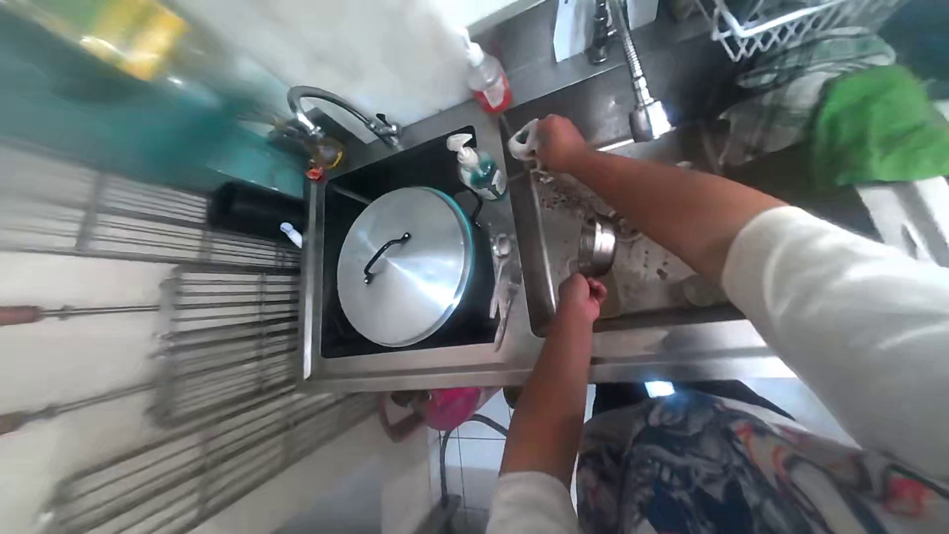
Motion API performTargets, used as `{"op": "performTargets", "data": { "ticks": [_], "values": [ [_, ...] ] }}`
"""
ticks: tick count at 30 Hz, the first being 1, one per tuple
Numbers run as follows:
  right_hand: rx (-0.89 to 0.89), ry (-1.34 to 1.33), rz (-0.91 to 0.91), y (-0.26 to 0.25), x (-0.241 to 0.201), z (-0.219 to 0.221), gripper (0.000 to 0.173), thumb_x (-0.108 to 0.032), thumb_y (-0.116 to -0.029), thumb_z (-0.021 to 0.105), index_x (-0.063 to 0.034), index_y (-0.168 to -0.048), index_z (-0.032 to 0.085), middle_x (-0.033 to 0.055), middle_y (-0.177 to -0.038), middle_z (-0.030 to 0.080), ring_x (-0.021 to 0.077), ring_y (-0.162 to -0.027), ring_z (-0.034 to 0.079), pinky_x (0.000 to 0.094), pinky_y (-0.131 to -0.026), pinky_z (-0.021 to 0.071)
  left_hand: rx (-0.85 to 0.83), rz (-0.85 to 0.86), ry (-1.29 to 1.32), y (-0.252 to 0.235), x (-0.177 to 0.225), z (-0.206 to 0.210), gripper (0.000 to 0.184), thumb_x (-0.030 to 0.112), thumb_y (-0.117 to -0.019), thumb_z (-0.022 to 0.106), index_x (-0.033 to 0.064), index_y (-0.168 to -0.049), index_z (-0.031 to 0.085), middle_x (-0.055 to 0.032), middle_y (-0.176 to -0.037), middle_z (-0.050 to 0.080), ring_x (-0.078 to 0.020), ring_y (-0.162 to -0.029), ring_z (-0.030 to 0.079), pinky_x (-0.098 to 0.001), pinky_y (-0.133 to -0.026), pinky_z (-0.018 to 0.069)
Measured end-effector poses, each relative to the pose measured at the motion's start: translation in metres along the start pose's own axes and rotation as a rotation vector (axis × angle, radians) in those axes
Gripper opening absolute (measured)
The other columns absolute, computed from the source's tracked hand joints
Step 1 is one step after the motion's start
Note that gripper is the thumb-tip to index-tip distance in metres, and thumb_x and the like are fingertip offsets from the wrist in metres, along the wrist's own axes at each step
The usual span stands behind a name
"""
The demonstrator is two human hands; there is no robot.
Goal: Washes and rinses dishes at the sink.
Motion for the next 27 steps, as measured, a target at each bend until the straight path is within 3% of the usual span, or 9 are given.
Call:
{"op": "performTargets", "data": {
  "ticks": [3,5,8,13,15,17,19,22,27],
  "values": [
    [-0.013,0.077,-0.045,-0.044,-0.021,0.013,0.029,-0.005,-0.0928,0.068,-0.0001,-0.121,0.069,0.0270,-0.130,0.063,0.0441,-0.126,0.059,0.0629,-0.105,0.0482,0.004,-0.008,-0.011,0.003,0.008,-0.007,0.022,0.016,-0.1096,0.036,0.0072,-0.092,0.047,-0.0011,-0.062,0.044,-0.0085,-0.046,0.047,-0.0201,-0.045,0.0459],
    [-0.006,0.087,0.029,-0.050,-0.029,0.014,0.030,-0.010,-0.0944,0.068,-0.0004,-0.123,0.068,0.0263,-0.130,0.064,0.0445,-0.124,0.060,0.0645,-0.103,0.0484,0.002,-0.011,-0.033,0.005,0.010,-0.013,0.023,0.015,-0.1096,0.036,0.0068,-0.090,0.047,-0.0011,-0.062,0.044,-0.0087,-0.047,0.047,-0.0205,-0.046,0.0467],
    [-0.023,0.128,0.130,-0.036,-0.022,0.017,0.030,-0.021,-0.0938,0.072,0.0008,-0.114,0.071,0.0262,-0.117,0.069,0.0447,-0.112,0.066,0.0668,-0.094,0.0509,0.001,-0.026,-0.051,0.002,0.007,-0.022,0.021,0.013,-0.1088,0.038,0.0050,-0.093,0.048,-0.0021,-0.063,0.046,-0.0096,-0.047,0.049,-0.0215,-0.048,0.0483],
    [-0.209,0.312,0.170,0.021,-0.030,-0.001,0.028,-0.017,-0.0886,0.078,0.0051,-0.104,0.070,0.0302,-0.107,0.068,0.0497,-0.104,0.066,0.0726,-0.088,0.0500,0.013,-0.046,-0.096,-0.001,0.008,-0.022,0.018,0.015,-0.1094,0.040,0.0022,-0.101,0.051,-0.0043,-0.068,0.048,-0.0115,-0.051,0.051,-0.0229,-0.050,0.0489],
    [-0.320,0.208,0.039,0.044,-0.041,-0.001,0.019,-0.010,-0.0900,0.076,0.0003,-0.105,0.073,0.0246,-0.101,0.070,0.0432,-0.096,0.068,0.0675,-0.085,0.0520,0.010,-0.046,-0.131,0.000,0.008,-0.020,0.019,0.014,-0.1097,0.040,0.0011,-0.104,0.051,-0.0046,-0.068,0.049,-0.0115,-0.051,0.051,-0.0230,-0.050,0.0491],
    [-0.489,0.020,-0.085,0.054,-0.060,0.010,0.020,-0.003,-0.0927,0.070,-0.0059,-0.112,0.074,0.0156,-0.102,0.072,0.0295,-0.091,0.069,0.0547,-0.084,0.0561,0.006,-0.044,-0.138,0.001,0.007,-0.018,0.017,0.012,-0.1088,0.040,0.0007,-0.102,0.050,-0.0046,-0.067,0.050,-0.0113,-0.050,0.051,-0.0229,-0.050,0.0495],
    [-0.640,-0.094,-0.132,0.055,-0.085,0.028,0.030,0.001,-0.0951,0.065,-0.0066,-0.123,0.070,0.0153,-0.112,0.071,0.0257,-0.094,0.068,0.0490,-0.087,0.0567,-0.003,-0.036,-0.138,-0.001,0.004,-0.016,0.017,0.013,-0.1087,0.040,0.0016,-0.100,0.050,-0.0039,-0.066,0.049,-0.0108,-0.049,0.051,-0.0225,-0.049,0.0495],
    [-0.688,-0.045,-0.108,0.033,-0.099,0.059,0.040,-0.002,-0.0975,0.065,-0.0065,-0.137,0.062,0.0186,-0.129,0.065,0.0313,-0.114,0.065,0.0534,-0.099,0.0513,-0.013,-0.031,-0.139,0.000,0.001,-0.014,0.018,0.014,-0.1087,0.039,0.0022,-0.100,0.050,-0.0036,-0.067,0.049,-0.0109,-0.051,0.051,-0.0230,-0.050,0.0495],
    [-0.591,-0.016,-0.143,-0.001,-0.085,0.075,0.038,-0.006,-0.0945,0.070,-0.0009,-0.131,0.066,0.0227,-0.124,0.066,0.0371,-0.115,0.063,0.0595,-0.101,0.0481,-0.011,-0.040,-0.140,-0.001,-0.003,-0.018,0.020,0.015,-0.1099,0.038,0.0018,-0.103,0.051,-0.0038,-0.070,0.048,-0.0108,-0.052,0.051,-0.0228,-0.050,0.0489]
  ]
}}
Point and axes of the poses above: each hand's wrist, its own y-axis away from the middle knuckle, its own z-axis out of the palm, x = y × z, the point moved 3 cm from there along -y, towards the middle knuckle
